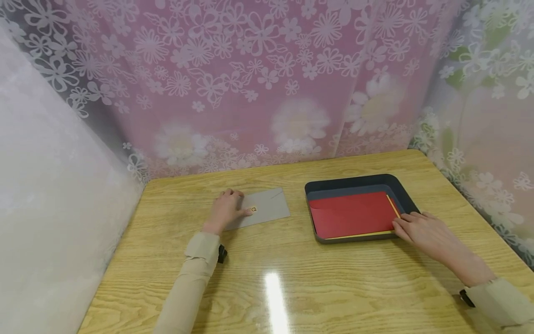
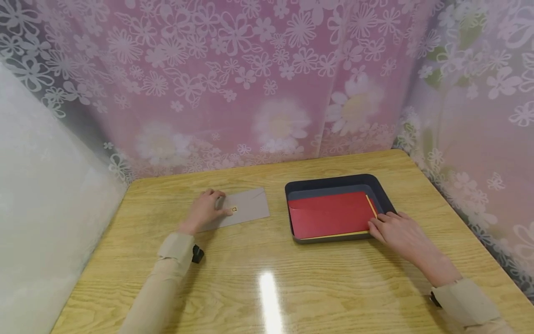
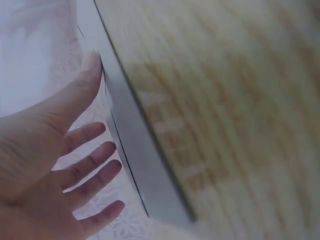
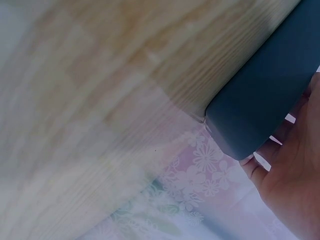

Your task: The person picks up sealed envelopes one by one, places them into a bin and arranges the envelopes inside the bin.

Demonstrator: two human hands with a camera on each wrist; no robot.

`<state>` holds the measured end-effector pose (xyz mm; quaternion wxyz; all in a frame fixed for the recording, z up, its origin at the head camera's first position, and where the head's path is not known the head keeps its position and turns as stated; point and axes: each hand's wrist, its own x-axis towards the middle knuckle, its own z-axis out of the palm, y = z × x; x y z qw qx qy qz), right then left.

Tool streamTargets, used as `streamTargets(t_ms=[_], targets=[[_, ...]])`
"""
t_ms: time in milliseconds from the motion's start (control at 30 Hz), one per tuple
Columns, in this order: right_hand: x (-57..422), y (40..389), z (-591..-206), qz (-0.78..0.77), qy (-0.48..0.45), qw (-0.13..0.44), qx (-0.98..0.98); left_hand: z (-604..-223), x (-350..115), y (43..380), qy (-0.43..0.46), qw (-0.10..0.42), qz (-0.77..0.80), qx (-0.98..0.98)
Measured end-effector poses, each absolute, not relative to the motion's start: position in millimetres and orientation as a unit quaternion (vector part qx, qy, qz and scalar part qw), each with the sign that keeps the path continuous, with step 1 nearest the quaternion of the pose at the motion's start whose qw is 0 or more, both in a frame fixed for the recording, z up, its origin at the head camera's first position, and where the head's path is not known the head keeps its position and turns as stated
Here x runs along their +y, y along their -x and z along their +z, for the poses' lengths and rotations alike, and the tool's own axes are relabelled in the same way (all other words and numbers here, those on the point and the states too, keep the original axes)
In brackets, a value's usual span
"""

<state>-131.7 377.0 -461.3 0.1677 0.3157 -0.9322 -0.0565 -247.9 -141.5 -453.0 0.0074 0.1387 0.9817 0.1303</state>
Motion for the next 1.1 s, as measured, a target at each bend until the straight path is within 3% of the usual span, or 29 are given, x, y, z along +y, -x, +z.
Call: streamTargets(t_ms=[267, 500, 767, 1100], targets=[[376.8, 133.3, -462.3, -0.05, -0.324, 0.193, -0.925, -453.3, -144.3, 250.5, -0.119, 0.04, 0.145, 0.981], [376.6, 133.8, -462.7, -0.054, -0.334, 0.2, -0.92, -449.9, -142.3, 250.8, -0.135, 0.028, 0.15, 0.979], [376.5, 133.2, -460.8, -0.06, -0.341, 0.201, -0.917, -445.6, -136.7, 251.0, -0.192, -0.056, 0.19, 0.961], [377.9, 133.6, -461.7, -0.073, -0.354, 0.205, -0.909, -426.1, -121.8, 250.5, -0.253, -0.238, 0.126, 0.929]])
